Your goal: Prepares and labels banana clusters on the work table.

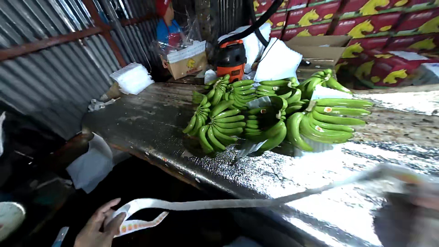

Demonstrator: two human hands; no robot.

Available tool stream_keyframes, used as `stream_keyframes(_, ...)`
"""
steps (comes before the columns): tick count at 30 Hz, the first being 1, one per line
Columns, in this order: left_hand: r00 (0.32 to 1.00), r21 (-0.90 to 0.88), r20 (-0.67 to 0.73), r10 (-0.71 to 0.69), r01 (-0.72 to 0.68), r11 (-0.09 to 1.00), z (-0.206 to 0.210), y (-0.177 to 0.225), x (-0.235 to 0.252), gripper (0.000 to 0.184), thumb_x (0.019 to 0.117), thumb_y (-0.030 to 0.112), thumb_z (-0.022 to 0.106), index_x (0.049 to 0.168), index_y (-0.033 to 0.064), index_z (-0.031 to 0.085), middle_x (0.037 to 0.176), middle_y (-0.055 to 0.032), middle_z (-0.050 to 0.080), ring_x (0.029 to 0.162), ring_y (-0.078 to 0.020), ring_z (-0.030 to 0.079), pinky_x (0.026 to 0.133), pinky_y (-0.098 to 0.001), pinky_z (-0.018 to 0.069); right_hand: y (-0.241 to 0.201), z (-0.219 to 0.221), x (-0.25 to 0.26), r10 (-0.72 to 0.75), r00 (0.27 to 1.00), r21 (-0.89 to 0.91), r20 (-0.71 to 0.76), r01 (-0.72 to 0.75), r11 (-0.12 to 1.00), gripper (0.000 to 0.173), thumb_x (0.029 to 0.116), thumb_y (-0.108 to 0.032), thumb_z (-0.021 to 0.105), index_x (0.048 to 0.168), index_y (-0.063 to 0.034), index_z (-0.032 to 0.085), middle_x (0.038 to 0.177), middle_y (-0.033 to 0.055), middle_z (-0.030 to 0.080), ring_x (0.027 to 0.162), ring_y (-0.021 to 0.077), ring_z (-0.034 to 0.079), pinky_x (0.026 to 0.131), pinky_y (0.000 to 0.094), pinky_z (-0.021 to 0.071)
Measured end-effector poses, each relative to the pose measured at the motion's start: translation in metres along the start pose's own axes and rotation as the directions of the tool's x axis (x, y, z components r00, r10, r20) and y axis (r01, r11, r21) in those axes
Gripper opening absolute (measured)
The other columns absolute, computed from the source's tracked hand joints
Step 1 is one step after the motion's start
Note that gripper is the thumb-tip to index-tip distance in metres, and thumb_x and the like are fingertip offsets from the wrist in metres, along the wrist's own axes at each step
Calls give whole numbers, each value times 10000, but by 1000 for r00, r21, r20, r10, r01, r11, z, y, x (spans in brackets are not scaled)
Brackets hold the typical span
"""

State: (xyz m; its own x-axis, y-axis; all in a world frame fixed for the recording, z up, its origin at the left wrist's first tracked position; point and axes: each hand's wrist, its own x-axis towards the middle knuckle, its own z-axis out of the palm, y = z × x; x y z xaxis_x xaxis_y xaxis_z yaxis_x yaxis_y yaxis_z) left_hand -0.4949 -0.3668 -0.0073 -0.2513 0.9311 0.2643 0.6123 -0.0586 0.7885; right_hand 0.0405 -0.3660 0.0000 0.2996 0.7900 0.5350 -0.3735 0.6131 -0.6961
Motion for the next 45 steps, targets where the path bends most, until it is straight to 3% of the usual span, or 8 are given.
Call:
stream_keyframes(3, 991, -57, -116, 66, -73, 996, 11, 5, -1, 347, 889, -6, 688, 1220, -85, 621, 895, 47, 669, 766, 61, 599, 723, -153, 533, 94, 32, 3, 318, 888, -278, 331, -231, 933, 294, 913, -163, 705, 1169, -296, 760, 1074, -112, 742, 805, -8, 681, 686, 181, 586)
stream_keyframes(8, 986, -116, 77, 151, -142, 983, 49, 9, 19, 166, 878, -7, 715, 1035, -43, 756, 953, -54, 724, 851, 0, 663, 774, -173, 574, 187, 108, -16, 674, 598, -556, 433, -411, 723, 249, 910, 41, 641, 1128, -28, 741, 1030, 33, 743, 877, 55, 695, 824, 264, 592)
stream_keyframes(16, 936, -15, 349, -47, 55, 998, 126, -20, 116, 327, 897, 101, 734, 1204, -12, 734, 1195, -167, 710, 1130, -252, 667, 1024, -454, 519, 310, 193, 36, 757, 427, -494, 495, -578, 649, 421, 967, -17, 620, 1388, -8, 604, 1340, 119, 657, 1136, 104, 665, 1011, 287, 532)
stream_keyframes(25, 985, -57, 164, 50, -41, 998, 139, -22, 216, 327, 911, 78, 673, 1227, 17, 733, 1248, -115, 703, 1194, -157, 644, 1037, -334, 526, 368, 225, 102, 773, 519, -303, 365, -719, 626, 296, 897, 22, 667, 1176, -61, 721, 1016, -14, 735, 749, 28, 666, 704, 229, 588)
stream_keyframes(32, 859, 113, -146, 491, -479, 871, 143, -40, 323, 250, 983, 201, 665, 1178, 61, 733, 1157, -79, 694, 1151, -42, 611, 1027, -166, 465, 380, 214, 121, 817, 491, -411, 303, -706, 577, 223, 896, 37, 674, 1104, -29, 719, 968, -19, 727, 795, 7, 662, 761, 225, 578)
stream_keyframes(37, 831, 37, 252, 496, -520, 853, 187, -98, 392, 237, 946, 117, 647, 1134, 72, 783, 1110, -130, 752, 1007, -265, 730, 893, -444, 598, 404, 217, 111, 850, 526, -512, 14, -727, 458, 187, 937, -36, 663, 1115, -10, 715, 964, 26, 730, 815, 54, 676, 782, 270, 582)
stream_keyframes(41, 447, 157, 894, 41, -396, 905, 215, -138, 429, 309, 986, 53, 601, 1271, 48, 719, 1300, -193, 678, 1224, -364, 640, 1078, -543, 475, 403, 238, 100, 823, 531, -540, -202, -761, 359, 190, 950, -46, 665, 1118, 30, 709, 997, 89, 735, 877, 99, 690, 849, 306, 572)
stream_keyframes(45, 36, 174, 982, -185, -547, 819, 242, -161, 450, 413, 977, 132, 634, 1386, 180, 658, 1409, -153, 624, 1316, -361, 577, 1125, -599, 411, 387, 257, 80, 817, 471, -554, -332, -799, 236, 222, 965, -87, 663, 1150, 28, 705, 1032, 131, 738, 937, 168, 703, 900, 386, 564)
